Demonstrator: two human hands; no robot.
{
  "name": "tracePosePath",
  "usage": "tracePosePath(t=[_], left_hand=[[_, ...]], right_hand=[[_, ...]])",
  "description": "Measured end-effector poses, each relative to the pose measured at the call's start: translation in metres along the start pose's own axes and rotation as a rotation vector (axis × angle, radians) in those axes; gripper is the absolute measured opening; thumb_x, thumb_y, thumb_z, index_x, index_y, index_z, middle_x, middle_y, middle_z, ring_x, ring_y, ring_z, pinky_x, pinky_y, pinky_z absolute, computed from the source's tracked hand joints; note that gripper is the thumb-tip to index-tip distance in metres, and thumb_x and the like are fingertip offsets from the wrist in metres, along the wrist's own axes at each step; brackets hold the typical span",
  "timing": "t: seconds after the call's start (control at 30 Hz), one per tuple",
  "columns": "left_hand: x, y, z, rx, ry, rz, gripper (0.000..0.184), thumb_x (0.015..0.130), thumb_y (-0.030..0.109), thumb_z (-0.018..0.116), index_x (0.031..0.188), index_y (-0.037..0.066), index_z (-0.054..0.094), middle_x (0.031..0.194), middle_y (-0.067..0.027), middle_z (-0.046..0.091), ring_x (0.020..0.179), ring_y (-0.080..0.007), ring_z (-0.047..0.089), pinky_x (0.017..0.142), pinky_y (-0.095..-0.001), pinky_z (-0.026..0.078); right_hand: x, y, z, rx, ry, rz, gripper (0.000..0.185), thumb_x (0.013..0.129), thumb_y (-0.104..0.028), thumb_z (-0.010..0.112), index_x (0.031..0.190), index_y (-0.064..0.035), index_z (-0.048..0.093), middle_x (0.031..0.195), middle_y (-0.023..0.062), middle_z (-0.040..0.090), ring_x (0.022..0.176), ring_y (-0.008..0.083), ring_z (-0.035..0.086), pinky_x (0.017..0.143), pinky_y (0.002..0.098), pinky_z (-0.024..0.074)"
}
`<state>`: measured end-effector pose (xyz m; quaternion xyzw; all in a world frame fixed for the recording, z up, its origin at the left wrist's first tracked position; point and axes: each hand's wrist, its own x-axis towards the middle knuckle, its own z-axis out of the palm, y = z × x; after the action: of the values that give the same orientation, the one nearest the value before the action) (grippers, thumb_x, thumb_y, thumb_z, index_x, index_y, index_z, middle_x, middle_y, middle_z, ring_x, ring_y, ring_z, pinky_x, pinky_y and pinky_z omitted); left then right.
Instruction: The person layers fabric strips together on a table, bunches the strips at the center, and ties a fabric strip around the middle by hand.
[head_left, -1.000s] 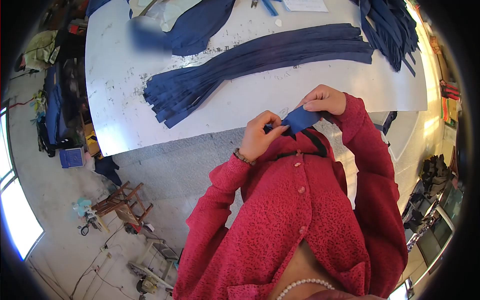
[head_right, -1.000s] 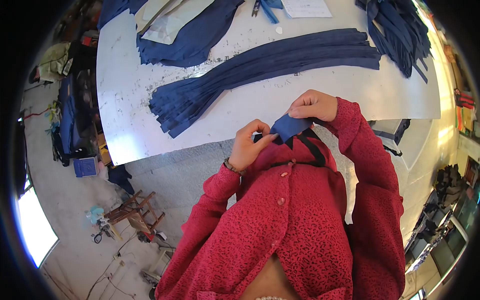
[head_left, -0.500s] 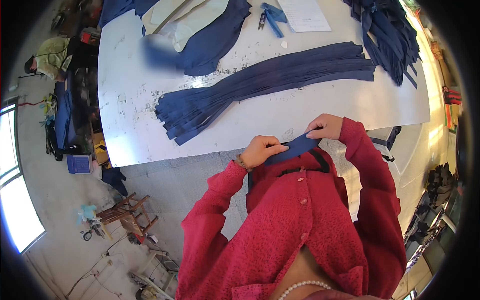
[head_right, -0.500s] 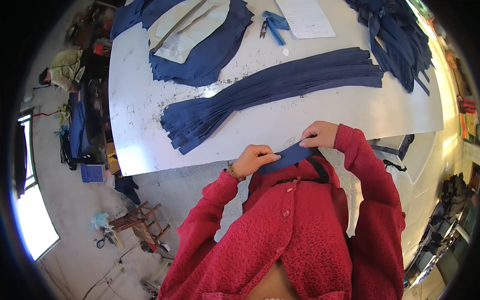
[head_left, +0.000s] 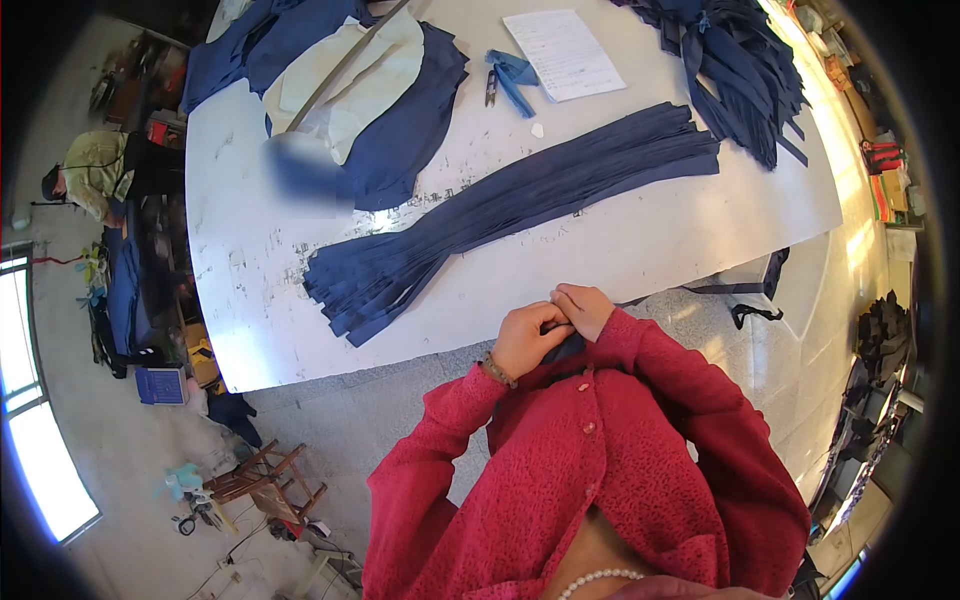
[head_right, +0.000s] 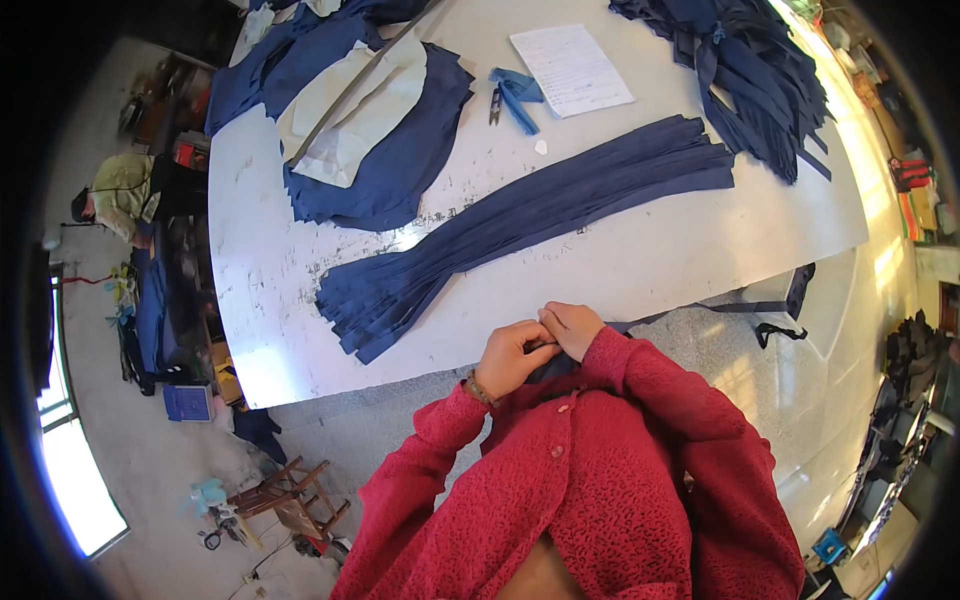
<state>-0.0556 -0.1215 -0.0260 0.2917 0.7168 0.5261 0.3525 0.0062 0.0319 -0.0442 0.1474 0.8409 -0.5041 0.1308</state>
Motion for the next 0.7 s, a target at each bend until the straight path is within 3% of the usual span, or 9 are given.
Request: tracePosePath(t=[0.07,0.13,0.17,0.27,0.33,0.47,0.57,0.63,0.7], left_hand=[[0.000,0.005,-0.002,0.025,0.019,-0.001,0.016,0.077,0.018,0.066,0.080,0.003,0.063,0.067,-0.0101,0.059,0.058,-0.0204,0.055,0.056,-0.0310,0.042],[-0.001,0.011,-0.005,0.016,-0.036,-0.165,0.016,0.080,0.015,0.065,0.081,-0.001,0.063,0.059,-0.0050,0.053,0.057,-0.0080,0.046,0.055,-0.0253,0.040],[-0.001,0.008,-0.005,0.018,-0.039,-0.160,0.016,0.080,0.015,0.065,0.081,-0.001,0.063,0.059,-0.0050,0.053,0.057,-0.0080,0.046,0.055,-0.0253,0.040],[-0.006,-0.001,-0.001,-0.012,-0.158,-0.142,0.021,0.084,0.020,0.062,0.079,-0.001,0.063,0.055,-0.0036,0.050,0.055,-0.0070,0.042,0.052,-0.0257,0.037],[-0.009,0.001,0.005,-0.324,-0.265,-0.220,0.025,0.087,0.021,0.059,0.077,-0.001,0.061,0.053,-0.0038,0.047,0.052,-0.0073,0.039,0.049,-0.0273,0.036],[-0.013,0.014,0.006,-0.085,-0.134,-0.031,0.023,0.088,0.019,0.057,0.076,-0.001,0.060,0.054,-0.0100,0.047,0.049,-0.0113,0.038,0.047,-0.0292,0.036],[-0.009,0.021,0.012,0.063,-0.078,0.138,0.023,0.089,0.017,0.055,0.075,-0.001,0.057,0.055,-0.0159,0.046,0.045,-0.0188,0.036,0.045,-0.0310,0.035],[-0.014,0.020,0.014,0.083,-0.048,0.109,0.028,0.090,0.020,0.054,0.069,0.001,0.051,0.058,-0.0189,0.047,0.051,-0.0345,0.049,0.047,-0.0363,0.037],[-0.030,0.039,0.003,0.093,-0.094,0.157,0.027,0.089,0.018,0.055,0.069,0.001,0.050,0.056,-0.0181,0.045,0.048,-0.0320,0.047,0.046,-0.0369,0.036]], right_hand=[[0.000,-0.006,-0.002,-0.046,0.036,0.002,0.023,0.090,-0.027,0.049,0.085,-0.0055,0.056,0.074,0.0195,0.061,0.071,0.0379,0.059,0.064,0.0417,0.0460],[-0.003,-0.014,-0.006,-0.061,0.022,0.070,0.024,0.088,-0.028,0.054,0.083,-0.0053,0.058,0.071,0.0177,0.061,0.066,0.0362,0.059,0.061,0.0411,0.0457],[-0.003,-0.012,-0.004,-0.062,0.028,0.071,0.024,0.088,-0.028,0.054,0.083,-0.0053,0.058,0.071,0.0177,0.061,0.066,0.0362,0.059,0.061,0.0411,0.0457],[-0.004,-0.008,0.001,0.135,0.066,-0.009,0.026,0.087,-0.029,0.057,0.082,-0.0036,0.058,0.062,0.0122,0.058,0.055,0.0246,0.057,0.053,0.0347,0.0437],[-0.002,-0.010,0.000,0.442,-0.022,0.167,0.030,0.086,-0.030,0.060,0.076,-0.0022,0.057,0.057,0.0046,0.054,0.050,0.0112,0.050,0.048,0.0268,0.0389],[0.006,0.003,-0.006,0.672,0.099,0.386,0.032,0.086,-0.031,0.061,0.073,-0.0015,0.058,0.054,0.0007,0.049,0.050,0.0048,0.045,0.046,0.0218,0.0347],[0.007,0.024,-0.005,0.654,0.369,0.421,0.034,0.084,-0.033,0.062,0.072,-0.0007,0.059,0.051,0.0033,0.049,0.049,0.0111,0.047,0.049,0.0267,0.0387],[0.010,0.046,-0.006,0.199,0.743,0.175,0.040,0.082,-0.037,0.062,0.069,0.0003,0.062,0.052,0.0093,0.054,0.051,0.0190,0.053,0.055,0.0323,0.0437],[0.003,0.149,-0.060,-0.009,1.079,0.441,0.043,0.080,-0.041,0.062,0.070,0.0003,0.065,0.063,0.0152,0.062,0.060,0.0253,0.060,0.064,0.0353,0.0465]])
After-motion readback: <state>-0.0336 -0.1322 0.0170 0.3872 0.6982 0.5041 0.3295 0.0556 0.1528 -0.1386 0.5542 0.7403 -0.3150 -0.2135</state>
